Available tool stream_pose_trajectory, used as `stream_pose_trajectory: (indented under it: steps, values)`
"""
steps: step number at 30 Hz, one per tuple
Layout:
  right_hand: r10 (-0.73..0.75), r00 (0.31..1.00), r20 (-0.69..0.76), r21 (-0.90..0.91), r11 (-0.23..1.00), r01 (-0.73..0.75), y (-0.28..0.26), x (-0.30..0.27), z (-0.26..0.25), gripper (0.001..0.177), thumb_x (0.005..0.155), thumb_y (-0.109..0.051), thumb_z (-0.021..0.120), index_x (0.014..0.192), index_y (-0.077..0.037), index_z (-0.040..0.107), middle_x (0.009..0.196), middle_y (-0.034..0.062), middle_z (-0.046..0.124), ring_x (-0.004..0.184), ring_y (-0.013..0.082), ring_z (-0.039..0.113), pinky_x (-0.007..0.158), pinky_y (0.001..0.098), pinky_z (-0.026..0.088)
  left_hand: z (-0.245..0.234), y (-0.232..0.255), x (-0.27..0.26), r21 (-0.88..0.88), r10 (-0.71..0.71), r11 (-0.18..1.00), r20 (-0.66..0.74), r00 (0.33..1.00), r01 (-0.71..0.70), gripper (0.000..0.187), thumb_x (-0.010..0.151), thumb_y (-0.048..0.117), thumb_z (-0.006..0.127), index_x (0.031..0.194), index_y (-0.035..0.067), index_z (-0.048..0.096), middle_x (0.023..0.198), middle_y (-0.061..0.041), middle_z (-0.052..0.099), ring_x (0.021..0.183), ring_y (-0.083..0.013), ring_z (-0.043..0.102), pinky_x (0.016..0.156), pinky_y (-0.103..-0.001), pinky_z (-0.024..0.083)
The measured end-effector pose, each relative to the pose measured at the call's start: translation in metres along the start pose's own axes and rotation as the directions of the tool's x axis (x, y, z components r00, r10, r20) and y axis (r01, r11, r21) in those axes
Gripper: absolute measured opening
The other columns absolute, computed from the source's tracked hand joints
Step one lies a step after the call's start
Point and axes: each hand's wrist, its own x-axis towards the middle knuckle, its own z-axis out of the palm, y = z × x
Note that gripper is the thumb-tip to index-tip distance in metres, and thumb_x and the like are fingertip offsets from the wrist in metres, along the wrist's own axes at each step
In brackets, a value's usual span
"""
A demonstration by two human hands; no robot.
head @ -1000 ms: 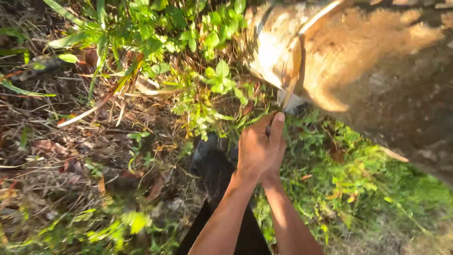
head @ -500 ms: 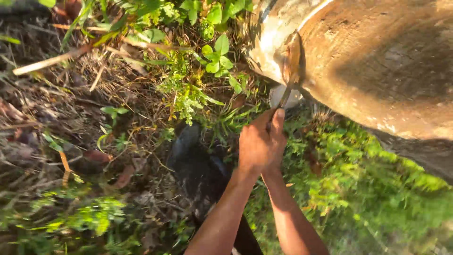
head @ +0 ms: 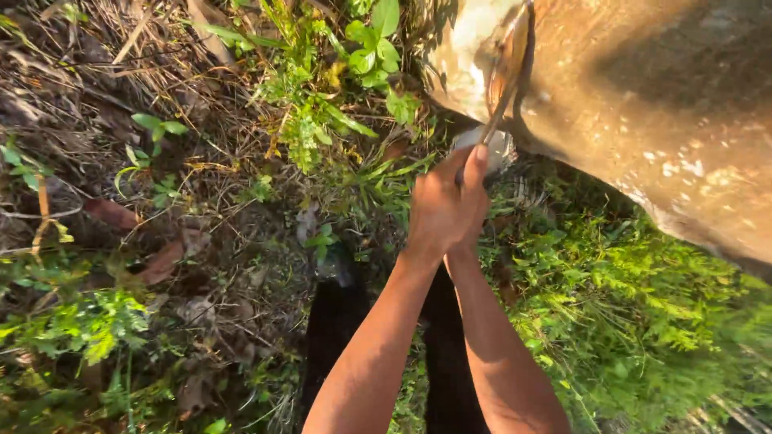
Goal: The recorder uses a tapping knife to cut grooves into rubber trees to harvest latex into collection cups.
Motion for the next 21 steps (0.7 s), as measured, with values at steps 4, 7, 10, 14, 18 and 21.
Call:
stream_pose_trajectory:
  steps: [4, 7, 10, 14, 18, 21]
  values:
    - [-0.056, 0.997, -0.052, -0.252, 0.967, 0.042, -0.011, 0.01, 0.006, 0.024, 0.108, -0.023, 0.053, 0.089, -0.007, 0.053, 0.083, -0.0035, 0.051, 0.072, 0.0088, 0.049, 0.061, 0.029, 0.042, 0.002, 0.0, -0.004, 0.001, -0.07, 0.998, 0.027, 0.997, 0.07, 0.039, 0.103, 0.042, 0.054, 0.114, 0.01, 0.074, 0.079, -0.017, 0.072, 0.074, -0.0348, 0.074, 0.066, -0.042, 0.056]
    - [-0.147, 0.989, -0.014, -0.387, 0.913, 0.131, 0.014, 0.011, -0.018, 0.02, 0.105, -0.022, 0.055, 0.096, -0.005, 0.056, 0.086, -0.0033, 0.054, 0.078, 0.0096, 0.052, 0.065, 0.0292, 0.046, 0.005, 0.001, -0.011, -0.01, -0.068, 0.998, -0.024, 0.997, 0.067, 0.039, 0.104, 0.043, 0.054, 0.114, 0.012, 0.075, 0.085, -0.015, 0.075, 0.08, -0.0348, 0.075, 0.067, -0.041, 0.058]
    - [-0.057, 0.998, -0.041, -0.295, 0.955, 0.042, 0.032, 0.015, -0.038, 0.029, 0.112, -0.027, 0.053, 0.095, -0.004, 0.057, 0.089, -0.003, 0.054, 0.081, 0.0101, 0.051, 0.069, 0.0301, 0.047, 0.006, 0.004, -0.017, -0.015, -0.194, 0.981, 0.054, 0.98, 0.195, 0.04, 0.103, 0.042, 0.05, 0.113, 0.011, 0.073, 0.076, -0.016, 0.073, 0.072, -0.0347, 0.075, 0.066, -0.043, 0.056]
    - [0.064, 0.998, -0.017, 0.033, 0.997, -0.063, 0.057, 0.026, -0.052, 0.032, 0.102, -0.04, 0.052, 0.11, -0.012, 0.064, 0.094, -0.0049, 0.06, 0.084, 0.0094, 0.059, 0.073, 0.0276, 0.05, 0.011, -0.003, -0.023, -0.028, -0.215, 0.976, 0.01, 0.976, 0.216, 0.042, 0.1, 0.045, 0.052, 0.116, 0.013, 0.073, 0.08, -0.017, 0.074, 0.079, -0.0364, 0.075, 0.071, -0.042, 0.058]
    - [0.186, 0.971, -0.151, -0.256, 0.941, -0.22, 0.012, 0.005, -0.042, 0.05, 0.109, -0.05, 0.043, 0.099, -0.006, 0.064, 0.086, 0.0005, 0.059, 0.078, 0.0102, 0.057, 0.066, 0.0286, 0.046, 0.022, -0.028, -0.041, -0.03, -0.153, 0.988, -0.013, 0.988, 0.153, 0.046, 0.103, 0.047, 0.049, 0.118, 0.01, 0.072, 0.093, -0.02, 0.074, 0.089, -0.0405, 0.072, 0.077, -0.045, 0.056]
    - [0.227, 0.963, -0.147, -0.066, 0.969, -0.239, -0.017, 0.004, -0.028, 0.045, 0.111, -0.045, 0.049, 0.101, -0.005, 0.065, 0.088, 0.0002, 0.056, 0.077, 0.0114, 0.055, 0.066, 0.0297, 0.044, 0.024, -0.014, -0.04, -0.061, -0.283, 0.957, 0.029, 0.959, 0.284, 0.048, 0.099, 0.049, 0.05, 0.118, 0.012, 0.073, 0.092, -0.021, 0.074, 0.09, -0.0405, 0.073, 0.078, -0.045, 0.057]
